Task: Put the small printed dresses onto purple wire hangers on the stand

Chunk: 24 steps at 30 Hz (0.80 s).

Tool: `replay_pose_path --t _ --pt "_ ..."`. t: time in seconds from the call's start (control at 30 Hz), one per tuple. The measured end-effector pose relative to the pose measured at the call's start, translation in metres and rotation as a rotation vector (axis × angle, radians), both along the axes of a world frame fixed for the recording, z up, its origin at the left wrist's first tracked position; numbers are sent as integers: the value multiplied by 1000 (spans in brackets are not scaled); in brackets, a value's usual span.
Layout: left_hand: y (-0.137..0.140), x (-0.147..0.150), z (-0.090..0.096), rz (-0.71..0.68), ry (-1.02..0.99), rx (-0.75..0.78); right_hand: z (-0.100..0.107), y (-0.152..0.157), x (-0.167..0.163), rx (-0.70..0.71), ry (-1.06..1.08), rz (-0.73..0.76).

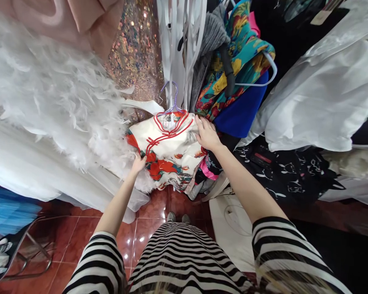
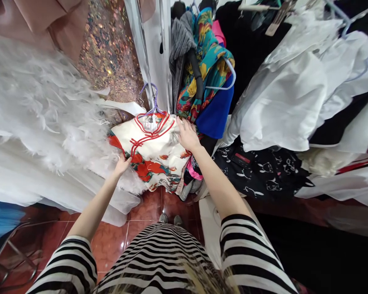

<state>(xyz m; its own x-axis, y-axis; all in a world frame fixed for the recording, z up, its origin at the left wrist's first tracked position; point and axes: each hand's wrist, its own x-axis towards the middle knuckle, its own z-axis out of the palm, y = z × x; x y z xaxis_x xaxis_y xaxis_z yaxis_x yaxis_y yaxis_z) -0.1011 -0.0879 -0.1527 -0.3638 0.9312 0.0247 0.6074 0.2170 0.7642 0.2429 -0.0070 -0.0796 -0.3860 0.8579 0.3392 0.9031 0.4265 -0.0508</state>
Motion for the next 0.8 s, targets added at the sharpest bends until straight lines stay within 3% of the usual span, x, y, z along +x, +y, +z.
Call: replay_pose_path --t 0.1,0.3,0.5,0.6,0.7,0.8 --pt "-4 1 -8 -39 -59 -53 -3 -4 2 -4 9 12" --pt "-12 14 -19 -46 -29 101 -13 -13 5 -10 84 5" --pt "-23 29 -18 -39 32 145 -23 -34 -1 6 176 -71" --pt "-29 39 -14 -54 90 240 -30 -50 -8 6 216 -81" --pt "-39 50 -11 -169 145 309 -41 -68 -14 -29 260 -69" --pt "-60 57 -15 -307 129 257 -58 -93 -17 -79 340 -62"
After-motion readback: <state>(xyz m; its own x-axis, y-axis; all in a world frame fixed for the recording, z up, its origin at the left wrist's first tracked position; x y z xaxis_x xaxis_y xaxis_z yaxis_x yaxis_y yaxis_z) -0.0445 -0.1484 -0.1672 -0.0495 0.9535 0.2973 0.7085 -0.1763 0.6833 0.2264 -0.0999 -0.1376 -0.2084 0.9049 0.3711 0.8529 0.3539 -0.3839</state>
